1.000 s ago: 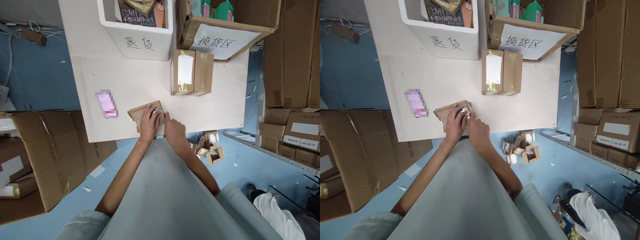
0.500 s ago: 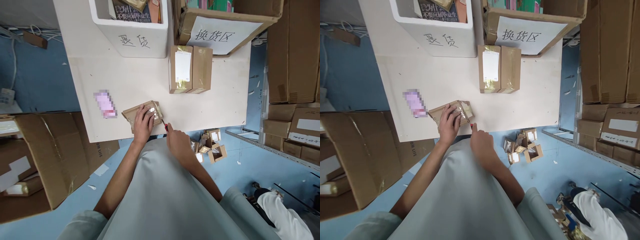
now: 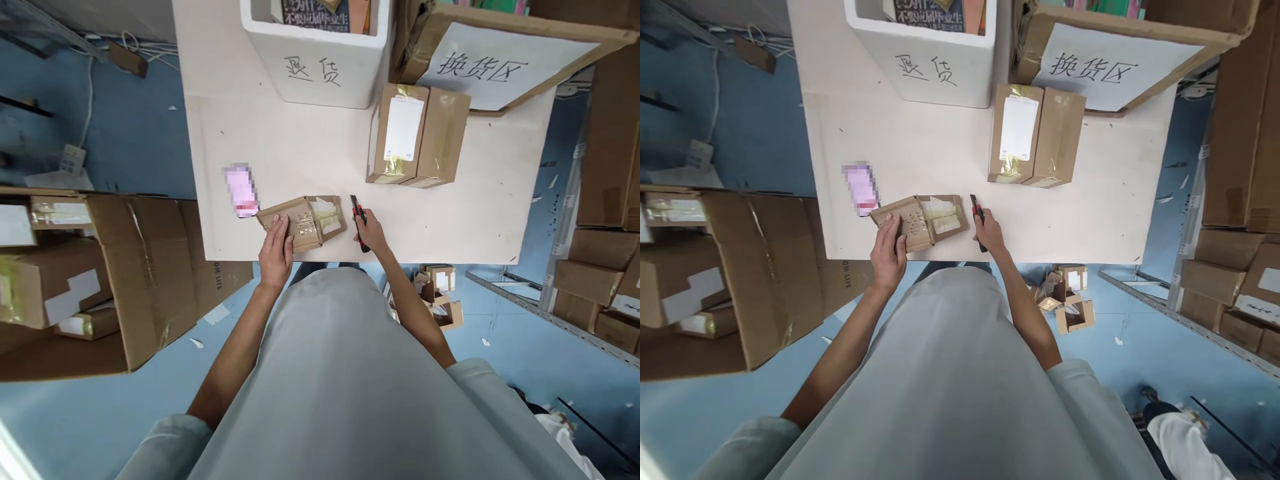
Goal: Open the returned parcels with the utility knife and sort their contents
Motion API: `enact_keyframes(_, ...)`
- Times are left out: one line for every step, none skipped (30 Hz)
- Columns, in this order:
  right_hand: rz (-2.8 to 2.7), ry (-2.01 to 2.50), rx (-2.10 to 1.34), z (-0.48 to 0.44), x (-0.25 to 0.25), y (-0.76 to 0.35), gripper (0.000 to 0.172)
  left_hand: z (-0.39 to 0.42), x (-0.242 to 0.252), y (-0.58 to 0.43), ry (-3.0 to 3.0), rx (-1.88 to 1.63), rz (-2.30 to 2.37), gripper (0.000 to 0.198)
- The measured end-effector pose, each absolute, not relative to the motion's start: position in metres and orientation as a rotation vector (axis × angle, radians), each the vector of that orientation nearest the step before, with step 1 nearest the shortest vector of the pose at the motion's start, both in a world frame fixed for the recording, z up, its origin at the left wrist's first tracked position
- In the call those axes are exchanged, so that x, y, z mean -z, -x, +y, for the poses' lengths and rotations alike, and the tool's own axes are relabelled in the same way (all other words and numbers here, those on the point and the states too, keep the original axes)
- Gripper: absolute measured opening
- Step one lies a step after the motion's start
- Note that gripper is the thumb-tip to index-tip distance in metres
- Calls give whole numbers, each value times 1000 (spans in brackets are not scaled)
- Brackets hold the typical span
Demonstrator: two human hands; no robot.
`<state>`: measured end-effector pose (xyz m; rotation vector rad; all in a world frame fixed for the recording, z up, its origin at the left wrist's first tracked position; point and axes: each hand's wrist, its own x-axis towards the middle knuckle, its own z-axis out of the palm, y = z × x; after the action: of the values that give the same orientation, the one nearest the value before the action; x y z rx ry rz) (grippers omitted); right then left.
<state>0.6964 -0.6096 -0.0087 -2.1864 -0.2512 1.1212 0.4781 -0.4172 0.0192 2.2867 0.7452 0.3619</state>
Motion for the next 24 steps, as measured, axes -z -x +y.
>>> enact_keyframes(-226,2142,-1143,-606,16,-695,29,-414,-20,-474,-2281,-360,779,57)
enact_keyframes(-201,2096,-1166,-602,20,-693,29,-411,-21,-470,-2276,-361,809,57)
enact_keyframes(-181,2057,-1186,-597,22,-689,30,-408,-22,-465,-2271,-364,835,58)
enact_keyframes(-166,2027,-1201,-593,21,-685,32,-405,-23,-461,-2266,-367,858,57)
enact_keyframes(-157,2006,-1208,-589,19,-681,34,-403,-24,-457,-2261,-368,877,57)
enact_keyframes(-155,1994,-1207,-585,17,-676,36,-401,-25,-453,-2256,-373,892,56)
enact_keyframes(-157,1987,-1201,-583,14,-672,39,-399,-26,-449,-2250,-375,900,55)
enact_keyframes(-159,1982,-1189,-582,10,-668,41,-397,-27,-447,-2246,-379,904,54)
enact_keyframes(-159,1980,-1173,-582,6,-665,43,-396,-28,-444,-2242,-380,907,52)
enact_keyframes(-155,1983,-1154,-584,2,-662,45,-396,-29,-443,-2237,-381,910,50)
enact_keyframes(-149,1988,-1136,-587,-2,-659,47,-395,-29,-443,-2228,-388,917,48)
enact_keyframes(-139,1998,-1117,-592,-6,-658,48,-395,-28,-445,-2211,-396,924,46)
enact_keyframes(-131,2014,-1096,-598,-11,-656,49,-396,-27,-447,-2184,-400,927,45)
enact_keyframes(-125,2034,-1071,-605,-17,-656,50,-397,-26,-450,-2147,-399,924,45)
enact_keyframes(-122,2060,-1039,-612,-22,-655,51,-398,-23,-455,-2102,-388,916,44)
enact_keyframes(-123,2091,-1002,-619,-28,-655,52,-401,-20,-460,-2049,-371,905,45)
enact_keyframes(-127,2125,-962,-626,-34,-655,53,-403,-17,-465,-1992,-346,891,45)
enact_keyframes(-131,2163,-923,-632,-40,-656,55,-406,-14,-470,-1931,-316,878,46)
enact_keyframes(-136,2203,-891,-638,-45,-657,56,-410,-12,-476,-1870,-287,869,47)
enact_keyframes(-143,2244,-871,-642,-51,-658,57,-414,-9,-480,-1816,-258,866,47)
enact_keyframes(-158,2286,-864,-645,-56,-659,57,-417,-8,-484,-1772,-231,870,47)
enact_keyframes(-184,2330,-866,-648,-61,-659,58,-420,-7,-488,-1742,-208,879,47)
enact_keyframes(-222,2380,-869,-649,-66,-660,58,-423,-7,-491,-1727,-191,891,48)
enact_keyframes(-270,2440,-867,-649,-71,-661,57,-425,-7,-493,-1723,-182,904,52)
